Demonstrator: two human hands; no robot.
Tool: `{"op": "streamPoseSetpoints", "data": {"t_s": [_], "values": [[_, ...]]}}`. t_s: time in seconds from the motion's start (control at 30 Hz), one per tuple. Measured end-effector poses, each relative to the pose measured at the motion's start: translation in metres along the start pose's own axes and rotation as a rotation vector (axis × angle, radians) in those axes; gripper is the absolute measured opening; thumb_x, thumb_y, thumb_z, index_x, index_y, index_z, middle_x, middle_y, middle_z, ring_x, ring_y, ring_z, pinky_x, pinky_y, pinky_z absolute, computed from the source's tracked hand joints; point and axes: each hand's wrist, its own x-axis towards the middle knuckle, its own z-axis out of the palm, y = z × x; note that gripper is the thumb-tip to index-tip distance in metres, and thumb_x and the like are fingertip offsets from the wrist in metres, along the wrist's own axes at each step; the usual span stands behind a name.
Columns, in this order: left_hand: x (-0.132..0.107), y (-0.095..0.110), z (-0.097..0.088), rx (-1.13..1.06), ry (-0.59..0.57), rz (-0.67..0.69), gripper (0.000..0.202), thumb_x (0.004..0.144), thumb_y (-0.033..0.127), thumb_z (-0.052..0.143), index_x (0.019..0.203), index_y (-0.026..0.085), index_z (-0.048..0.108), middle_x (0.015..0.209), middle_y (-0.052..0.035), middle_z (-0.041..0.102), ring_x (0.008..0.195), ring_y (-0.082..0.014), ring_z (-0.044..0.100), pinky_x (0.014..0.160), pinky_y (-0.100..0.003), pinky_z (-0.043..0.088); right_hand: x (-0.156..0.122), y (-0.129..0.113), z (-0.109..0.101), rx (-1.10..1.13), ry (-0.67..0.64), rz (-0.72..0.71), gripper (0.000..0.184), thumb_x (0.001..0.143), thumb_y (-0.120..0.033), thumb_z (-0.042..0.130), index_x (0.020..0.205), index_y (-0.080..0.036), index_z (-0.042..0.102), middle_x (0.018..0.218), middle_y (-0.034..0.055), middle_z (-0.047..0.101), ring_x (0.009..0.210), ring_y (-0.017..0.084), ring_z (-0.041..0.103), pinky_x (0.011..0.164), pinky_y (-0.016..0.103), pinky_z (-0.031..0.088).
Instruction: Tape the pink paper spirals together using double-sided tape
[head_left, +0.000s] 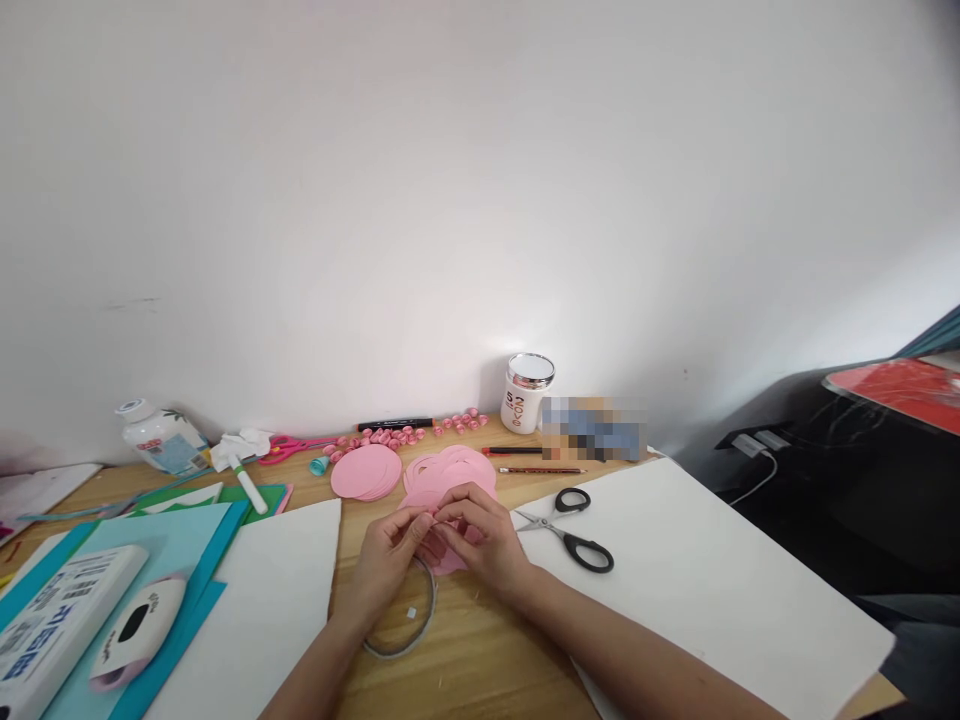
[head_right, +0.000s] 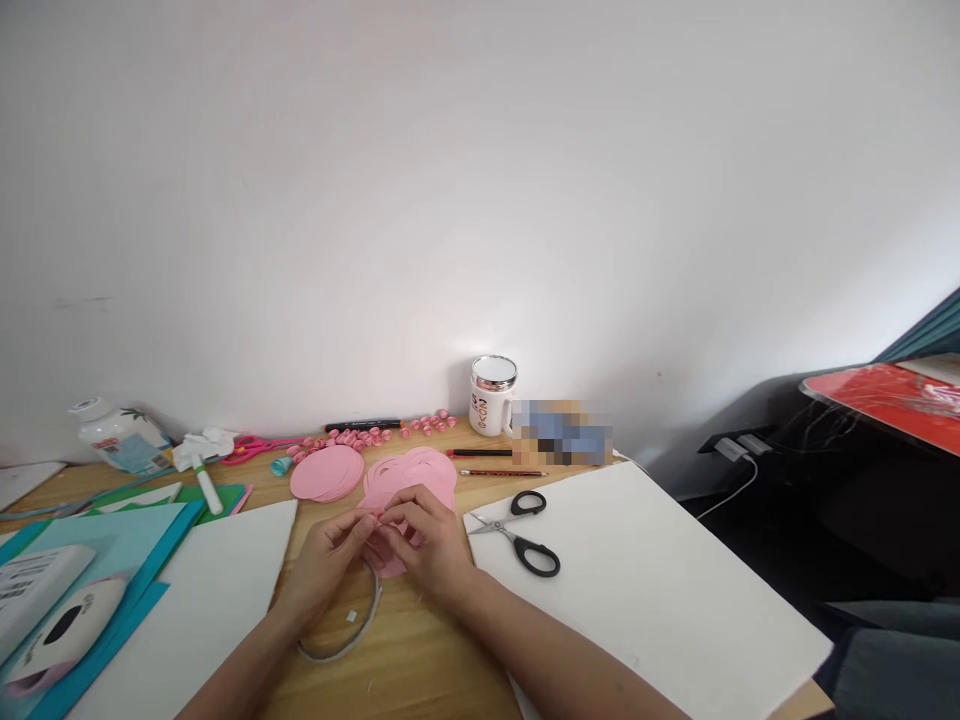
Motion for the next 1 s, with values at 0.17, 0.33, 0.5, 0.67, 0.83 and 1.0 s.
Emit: {"op": "streamPoseSetpoints", "data": {"t_s": [0.17,0.33,0.5,0.67,0.83,1.0], "values": [[-0.0001,0.0006,0.0009,-0.03,0.049,-0.022,0.026,0.071,0.034,0.062,0.085,0.013,0.065,0.061,-0.0016,0.066,0.055,-0.0157,0.059,0.054,-0.027,0.05,0.0001,-0.001,-0.0007,-0.015,0.014,0.02,0.01,0.079,-0.016,0.053,0.082,-0.021,0.061,0.086,0.0046,0.058,0.074,0.013,0.057,0.059,0.023,0.048],[0.0009,-0.0013,-0.0006,-0.05,0.046,-0.008,0.023,0.071,0.033,0.063,0.078,0.012,0.066,0.059,-0.0021,0.065,0.054,-0.0161,0.059,0.054,-0.028,0.051,-0.0005,-0.001,-0.0011,0.004,0.021,0.012,0.011,0.078,-0.017,0.055,0.086,-0.022,0.06,0.088,0.0049,0.058,0.079,0.014,0.057,0.061,0.024,0.051],[0.0022,-0.0076,-0.0033,-0.045,0.028,0.026,0.023,0.074,0.033,0.06,0.083,0.013,0.066,0.063,-0.0023,0.066,0.054,-0.0155,0.06,0.053,-0.028,0.051,-0.0007,-0.005,-0.002,0.056,-0.004,0.079,0.025,0.075,-0.019,0.058,0.1,-0.022,0.054,0.09,0.0044,0.06,0.079,0.015,0.058,0.064,0.026,0.052],[0.002,-0.0068,-0.0025,-0.031,-0.007,0.037,0.023,0.075,0.034,0.058,0.08,0.013,0.066,0.06,-0.0017,0.064,0.053,-0.0162,0.059,0.052,-0.029,0.051,0.001,-0.0063,-0.0033,0.063,-0.003,0.046,0.015,0.078,-0.019,0.055,0.092,-0.022,0.058,0.089,0.0043,0.062,0.08,0.014,0.058,0.064,0.025,0.052],[0.0004,-0.0021,0.0006,0.052,0.036,0.057,0.026,0.075,0.037,0.056,0.08,0.014,0.066,0.06,-0.0015,0.063,0.053,-0.0152,0.058,0.052,-0.028,0.05,0.0005,-0.0045,-0.0011,0.035,0.045,0.042,0.01,0.08,-0.022,0.054,0.087,-0.021,0.06,0.084,0.0041,0.063,0.076,0.014,0.058,0.059,0.024,0.05],[-0.0002,-0.0076,0.0028,0.137,0.094,0.12,0.03,0.077,0.04,0.052,0.084,0.014,0.066,0.062,-0.0024,0.061,0.052,-0.0147,0.057,0.048,-0.026,0.048,0.0083,-0.003,-0.0014,-0.028,0.094,0.109,0.006,0.079,-0.022,0.053,0.083,-0.02,0.057,0.081,0.003,0.062,0.073,0.013,0.057,0.056,0.022,0.048]]}}
